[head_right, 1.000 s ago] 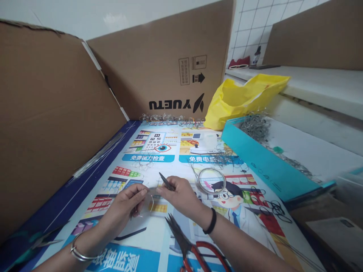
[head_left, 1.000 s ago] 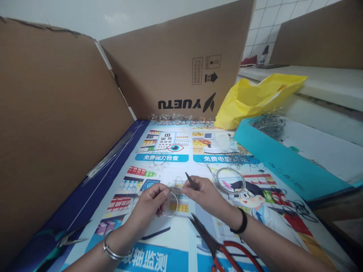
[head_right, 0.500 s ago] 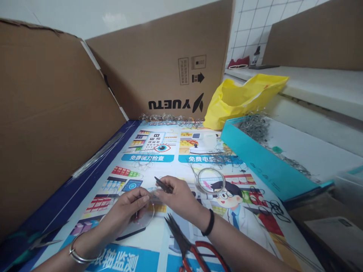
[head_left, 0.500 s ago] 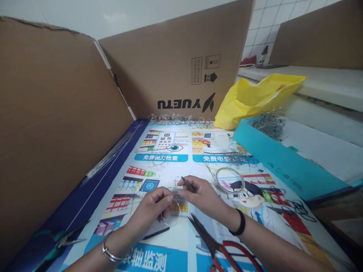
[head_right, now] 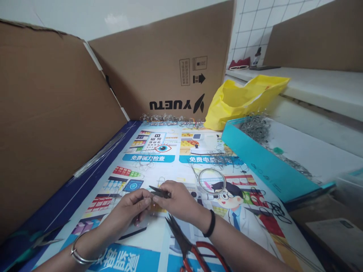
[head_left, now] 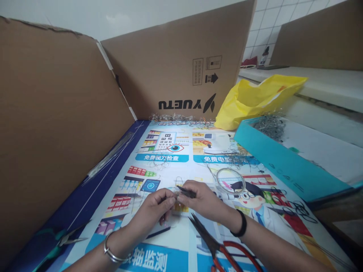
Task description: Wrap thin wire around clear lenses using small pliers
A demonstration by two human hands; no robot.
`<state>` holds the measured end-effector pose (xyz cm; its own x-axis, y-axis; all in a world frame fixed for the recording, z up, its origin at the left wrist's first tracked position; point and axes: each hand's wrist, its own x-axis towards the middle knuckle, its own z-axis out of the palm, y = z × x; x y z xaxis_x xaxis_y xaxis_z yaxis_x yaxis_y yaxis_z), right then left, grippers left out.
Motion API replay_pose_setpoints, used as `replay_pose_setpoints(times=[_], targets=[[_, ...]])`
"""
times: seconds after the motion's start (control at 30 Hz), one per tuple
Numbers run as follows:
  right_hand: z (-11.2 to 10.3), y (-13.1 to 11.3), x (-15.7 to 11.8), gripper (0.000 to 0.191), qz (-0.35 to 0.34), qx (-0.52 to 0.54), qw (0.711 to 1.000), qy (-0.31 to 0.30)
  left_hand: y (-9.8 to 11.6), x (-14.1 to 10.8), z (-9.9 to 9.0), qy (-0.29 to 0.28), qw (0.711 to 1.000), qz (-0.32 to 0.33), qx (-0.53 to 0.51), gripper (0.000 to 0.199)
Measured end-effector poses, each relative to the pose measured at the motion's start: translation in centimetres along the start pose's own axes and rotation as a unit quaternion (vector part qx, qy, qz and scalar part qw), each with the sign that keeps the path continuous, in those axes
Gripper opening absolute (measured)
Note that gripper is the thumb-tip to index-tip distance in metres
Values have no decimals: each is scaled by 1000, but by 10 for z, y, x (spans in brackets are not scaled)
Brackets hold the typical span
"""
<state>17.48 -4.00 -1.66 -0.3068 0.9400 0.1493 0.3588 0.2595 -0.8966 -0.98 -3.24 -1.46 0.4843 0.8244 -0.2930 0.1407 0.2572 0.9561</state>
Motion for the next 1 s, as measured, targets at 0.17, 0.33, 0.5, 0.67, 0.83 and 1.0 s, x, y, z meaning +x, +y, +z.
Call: replay_pose_setpoints(times=[0.17, 0.33, 0.5, 0.67, 0.83, 1.0], targets=[[-1, -1, 0, 25, 19, 10, 1000, -17, -3, 2, 0, 24, 999, 2, 32, 28], [-2, -1, 0, 27, 41, 48, 998, -17, -1, 2, 2, 60, 993, 8, 98, 26], [-3, -3, 0, 27, 50, 54, 997, -22, 1, 0, 3, 70, 988, 34, 135, 21], [-1, -4, -1, 27, 43, 51, 998, -16, -1, -1, 3, 43, 992, 22, 118, 21], [0, -3, -1, 27, 41, 44, 998, -7, 0, -1, 5, 31, 997, 3, 69, 24], [-1, -5, 0, 27, 33, 21, 999, -6, 4, -1, 6, 41, 995, 4, 91, 19]])
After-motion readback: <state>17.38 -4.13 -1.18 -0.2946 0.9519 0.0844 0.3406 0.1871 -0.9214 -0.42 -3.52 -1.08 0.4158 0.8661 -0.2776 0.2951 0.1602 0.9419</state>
